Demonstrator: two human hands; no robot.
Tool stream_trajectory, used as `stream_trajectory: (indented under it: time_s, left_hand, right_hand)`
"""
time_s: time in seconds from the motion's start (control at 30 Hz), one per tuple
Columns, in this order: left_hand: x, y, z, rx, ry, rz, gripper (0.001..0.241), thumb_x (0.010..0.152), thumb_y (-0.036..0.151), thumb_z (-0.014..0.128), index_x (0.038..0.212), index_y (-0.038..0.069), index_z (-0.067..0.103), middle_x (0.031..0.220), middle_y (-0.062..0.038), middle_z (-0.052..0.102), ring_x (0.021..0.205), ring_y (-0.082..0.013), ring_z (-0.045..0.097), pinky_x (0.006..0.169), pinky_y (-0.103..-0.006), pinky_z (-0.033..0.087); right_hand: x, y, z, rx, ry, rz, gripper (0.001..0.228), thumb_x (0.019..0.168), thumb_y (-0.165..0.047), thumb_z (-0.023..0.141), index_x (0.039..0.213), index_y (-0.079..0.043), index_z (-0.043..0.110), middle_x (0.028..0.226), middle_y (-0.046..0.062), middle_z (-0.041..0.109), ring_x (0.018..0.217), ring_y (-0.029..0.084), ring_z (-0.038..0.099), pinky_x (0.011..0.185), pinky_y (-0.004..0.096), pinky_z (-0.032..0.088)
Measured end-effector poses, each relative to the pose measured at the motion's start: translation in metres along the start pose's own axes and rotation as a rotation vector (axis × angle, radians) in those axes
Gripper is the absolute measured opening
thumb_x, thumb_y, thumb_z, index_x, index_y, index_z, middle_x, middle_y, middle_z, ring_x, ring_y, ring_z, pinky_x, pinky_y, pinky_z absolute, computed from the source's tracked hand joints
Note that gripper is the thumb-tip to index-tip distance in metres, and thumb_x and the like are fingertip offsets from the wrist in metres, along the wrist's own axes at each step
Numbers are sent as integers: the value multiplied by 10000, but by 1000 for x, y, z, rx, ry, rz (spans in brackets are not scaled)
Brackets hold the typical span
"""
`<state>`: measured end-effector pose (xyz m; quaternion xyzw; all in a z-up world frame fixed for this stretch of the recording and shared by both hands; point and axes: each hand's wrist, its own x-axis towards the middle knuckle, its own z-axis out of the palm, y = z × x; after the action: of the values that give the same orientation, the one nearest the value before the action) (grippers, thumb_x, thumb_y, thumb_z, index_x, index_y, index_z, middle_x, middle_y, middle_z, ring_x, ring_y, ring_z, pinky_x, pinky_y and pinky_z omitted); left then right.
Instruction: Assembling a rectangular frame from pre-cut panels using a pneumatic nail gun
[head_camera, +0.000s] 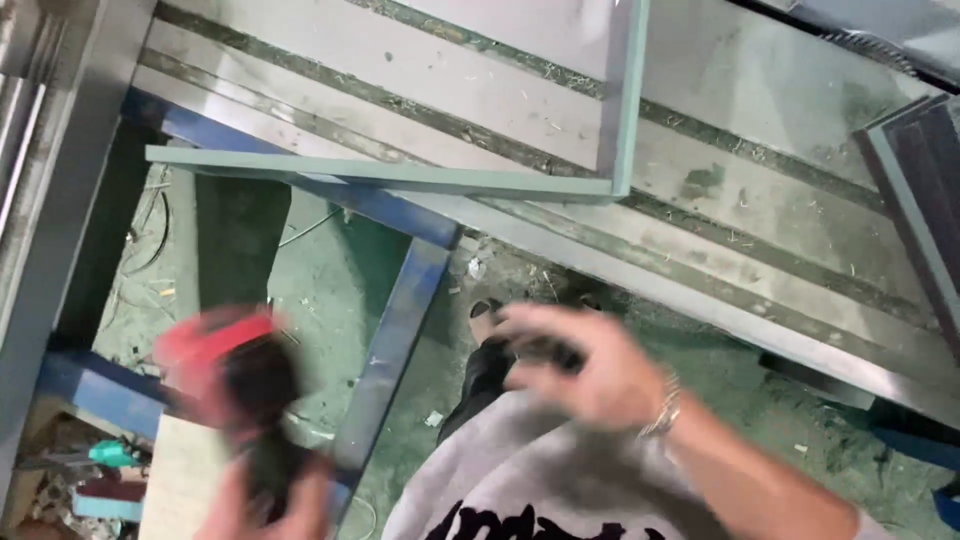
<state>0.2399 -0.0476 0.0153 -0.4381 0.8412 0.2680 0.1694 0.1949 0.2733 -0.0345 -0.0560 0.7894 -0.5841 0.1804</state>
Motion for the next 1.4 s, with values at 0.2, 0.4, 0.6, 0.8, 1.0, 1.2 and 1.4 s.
stream_trajectory:
  time_s: [0.2, 0.4, 0.6, 0.8, 1.0, 1.2, 1.4]
  left_hand:
    - [-130, 118, 156, -56, -80, 1414, 424, 722, 268, 771, 1048, 38, 630, 753, -90, 579, 654, -325, 554, 635, -460, 394]
    - [-146, 177, 200, -74, -272, 1816, 360, 1074, 346, 604, 1058, -14, 603, 1033, -192, 630, 851, -351, 632, 739, -472, 546]
    - [35, 233, 236, 99, -12, 2109, 277, 999, 200, 945, 1205, 169, 763, 1325, -150, 641, 1157, -311, 687, 1097, -470, 412]
    - [69, 254, 265, 72, -34, 2287, 214, 1022, 213, 950, 1160, 192, 788, 1151, -60, 731, 994, -232, 746, 895, -391, 550]
    - [72, 251, 270, 10, -123, 2279, 183, 1076, 133, 913, 1198, 165, 781, 1075, -136, 752, 781, -216, 729, 634, -324, 476]
    - [73, 251, 274, 29, -126, 2278, 176, 1110, 25, 818, 1210, 153, 751, 1066, -135, 751, 762, -216, 703, 621, -328, 458]
    - [71, 255, 273, 38, -139, 2285, 183, 1107, 172, 921, 1172, 152, 751, 1050, -119, 742, 745, -202, 692, 595, -305, 449]
  right_hand:
    - [-66, -7, -32, 632, 529, 446, 302, 845, -156, 711, 1096, -24, 815, 1115, 113, 864, 1040, 221, 802, 975, 404, 638]
    - [-123, 115, -115, 1007, 710, 235, 707, 952, -631, 661, 1220, 18, 582, 1026, 141, 661, 902, 305, 691, 890, 444, 562]
    - [-80, 191, -183, 1040, 812, 382, 732, 747, -719, 789, 1076, -89, 613, 775, -76, 530, 592, 37, 443, 578, 221, 413]
    - [-107, 296, -189, 1255, 316, 241, 634, 1050, -652, 696, 1186, -37, 629, 767, -45, 522, 490, 86, 427, 460, 319, 348]
    - [-110, 299, -179, 1112, 413, 437, 482, 1116, -549, 596, 1187, -72, 583, 627, -95, 419, 393, 57, 384, 387, 292, 317]
    - [-127, 368, -176, 1446, -175, 270, 454, 1074, -198, 370, 701, -34, 570, 543, 91, 586, 413, 232, 558, 411, 421, 442]
    - [-101, 289, -163, 860, 296, 770, 455, 992, -197, 568, 594, -91, 375, 405, 85, 354, 345, 235, 351, 376, 472, 313]
